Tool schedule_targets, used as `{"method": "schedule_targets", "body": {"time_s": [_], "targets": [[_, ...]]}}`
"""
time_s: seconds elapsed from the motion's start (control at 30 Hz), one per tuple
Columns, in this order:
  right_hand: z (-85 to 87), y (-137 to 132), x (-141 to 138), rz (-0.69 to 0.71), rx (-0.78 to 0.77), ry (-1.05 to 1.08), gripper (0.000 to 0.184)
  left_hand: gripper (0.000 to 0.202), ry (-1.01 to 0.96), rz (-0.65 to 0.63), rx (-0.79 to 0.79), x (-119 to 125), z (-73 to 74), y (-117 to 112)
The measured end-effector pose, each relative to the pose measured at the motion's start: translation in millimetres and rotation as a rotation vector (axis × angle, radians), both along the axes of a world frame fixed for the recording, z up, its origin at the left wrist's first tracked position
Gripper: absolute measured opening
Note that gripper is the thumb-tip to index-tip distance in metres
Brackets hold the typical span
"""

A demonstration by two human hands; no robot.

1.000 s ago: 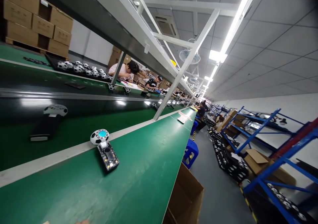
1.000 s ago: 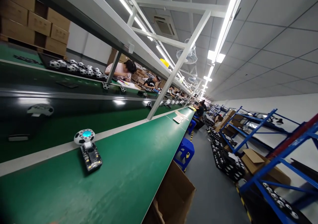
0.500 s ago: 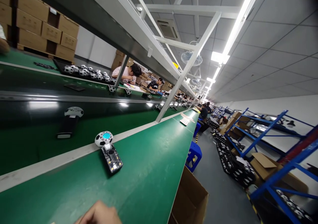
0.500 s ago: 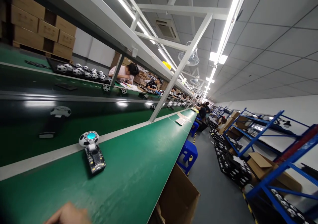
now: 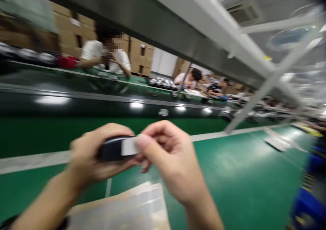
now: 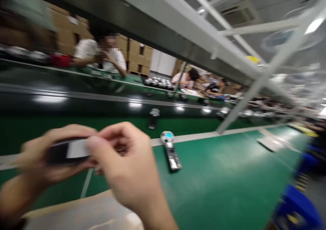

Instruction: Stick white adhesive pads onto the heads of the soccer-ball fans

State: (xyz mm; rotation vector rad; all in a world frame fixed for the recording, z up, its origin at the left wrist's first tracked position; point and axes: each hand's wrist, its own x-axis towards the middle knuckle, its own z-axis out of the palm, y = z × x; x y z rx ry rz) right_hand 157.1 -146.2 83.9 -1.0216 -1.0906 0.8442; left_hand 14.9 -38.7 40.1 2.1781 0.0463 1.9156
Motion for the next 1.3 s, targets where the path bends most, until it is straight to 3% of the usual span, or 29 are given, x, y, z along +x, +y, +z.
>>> {"method": "schedule_targets", "body": {"time_s": [0.07,0.13,0.23,0.33,0.63,1.03,1.3], "targets": [[-3.9,1.8,-4.8,-0.016,-0.001,-0.010,0.009,0.041,0.074,0.131,0.007,-23.4,2.7,-9.6],[-7.0,0.9,-8.7,-0.055,-0.079,-0.047,0.012,0.045,0.131,0.204,0.020,-22.1,2.0,-14.3],[-6.9,-3.6,-10.8,-0.097,-0.174,-0.070,0.016,0.042,0.172,0.196,0.084,-2.5,-3.3,-9.4],[-6.7,-4.8,-8.5,-0.082,-0.141,-0.145,0.016,0.036,0.179,0.158,0.160,8.6,-6.5,-1.5],[-7.1,-2.4,-5.6,-0.085,-0.031,-0.304,0.013,0.033,0.173,0.218,0.216,6.3,-4.6,0.3],[-9.9,-0.9,-6.6,-0.040,-0.093,-0.221,0.012,0.037,0.187,0.270,0.201,6.2,-6.3,0.4],[-1.1,-8.0,-27.5,-0.178,-0.181,-0.002,0.017,0.038,0.186,0.271,0.211,6.7,-6.0,0.9]]}}
